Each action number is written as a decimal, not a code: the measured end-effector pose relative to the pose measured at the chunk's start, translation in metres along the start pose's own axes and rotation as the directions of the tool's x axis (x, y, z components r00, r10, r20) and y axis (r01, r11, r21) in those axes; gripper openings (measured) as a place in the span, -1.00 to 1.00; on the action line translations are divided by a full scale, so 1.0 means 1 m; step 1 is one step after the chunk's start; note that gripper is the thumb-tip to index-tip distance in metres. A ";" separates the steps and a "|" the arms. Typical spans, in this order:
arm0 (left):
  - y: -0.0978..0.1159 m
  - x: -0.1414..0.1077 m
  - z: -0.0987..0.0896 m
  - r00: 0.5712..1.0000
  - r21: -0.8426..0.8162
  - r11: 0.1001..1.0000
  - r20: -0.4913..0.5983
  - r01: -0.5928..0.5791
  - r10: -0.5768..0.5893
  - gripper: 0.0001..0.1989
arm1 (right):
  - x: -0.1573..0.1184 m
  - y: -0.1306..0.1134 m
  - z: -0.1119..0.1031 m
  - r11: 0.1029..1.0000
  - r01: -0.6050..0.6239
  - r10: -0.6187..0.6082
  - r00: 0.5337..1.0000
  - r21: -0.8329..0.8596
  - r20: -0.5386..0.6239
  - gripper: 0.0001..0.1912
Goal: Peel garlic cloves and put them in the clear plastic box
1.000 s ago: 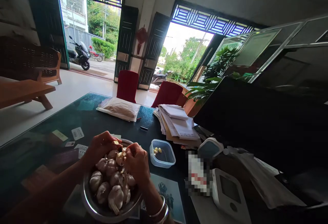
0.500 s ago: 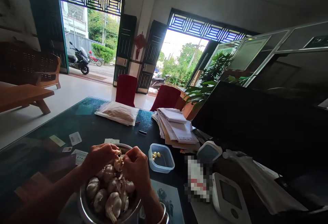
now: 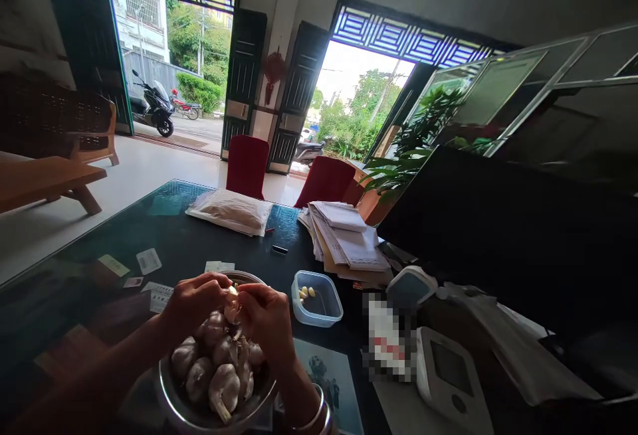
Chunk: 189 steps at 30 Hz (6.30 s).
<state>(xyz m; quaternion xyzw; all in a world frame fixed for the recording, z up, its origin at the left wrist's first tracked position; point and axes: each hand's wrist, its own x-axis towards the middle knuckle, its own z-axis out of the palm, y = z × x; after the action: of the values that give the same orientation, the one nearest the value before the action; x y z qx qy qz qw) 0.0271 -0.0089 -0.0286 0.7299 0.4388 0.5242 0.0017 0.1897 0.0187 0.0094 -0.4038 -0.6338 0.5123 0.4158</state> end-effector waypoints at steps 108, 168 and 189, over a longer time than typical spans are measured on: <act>0.022 0.017 -0.008 0.910 -0.192 0.898 0.213 0.395 -0.355 -0.83 | 0.001 0.013 0.006 0.841 0.181 -0.226 0.974 -0.510 -0.027 -0.83; 0.003 0.015 -0.010 0.903 -0.241 0.904 0.338 0.354 -0.264 -0.80 | -0.001 0.008 0.004 0.901 0.155 -0.154 0.987 -0.405 0.036 -0.86; 0.007 0.015 -0.011 0.824 -0.333 0.767 0.372 0.548 -0.428 -0.87 | -0.001 0.004 0.005 0.990 -0.138 0.139 0.980 -0.019 0.140 -0.89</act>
<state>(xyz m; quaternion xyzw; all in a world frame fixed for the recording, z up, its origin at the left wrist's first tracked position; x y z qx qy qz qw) 0.0245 -0.0081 -0.0088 0.6355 0.4848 0.4818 0.3591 0.1857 0.0167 0.0043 -0.4118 -0.6343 0.5642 0.3313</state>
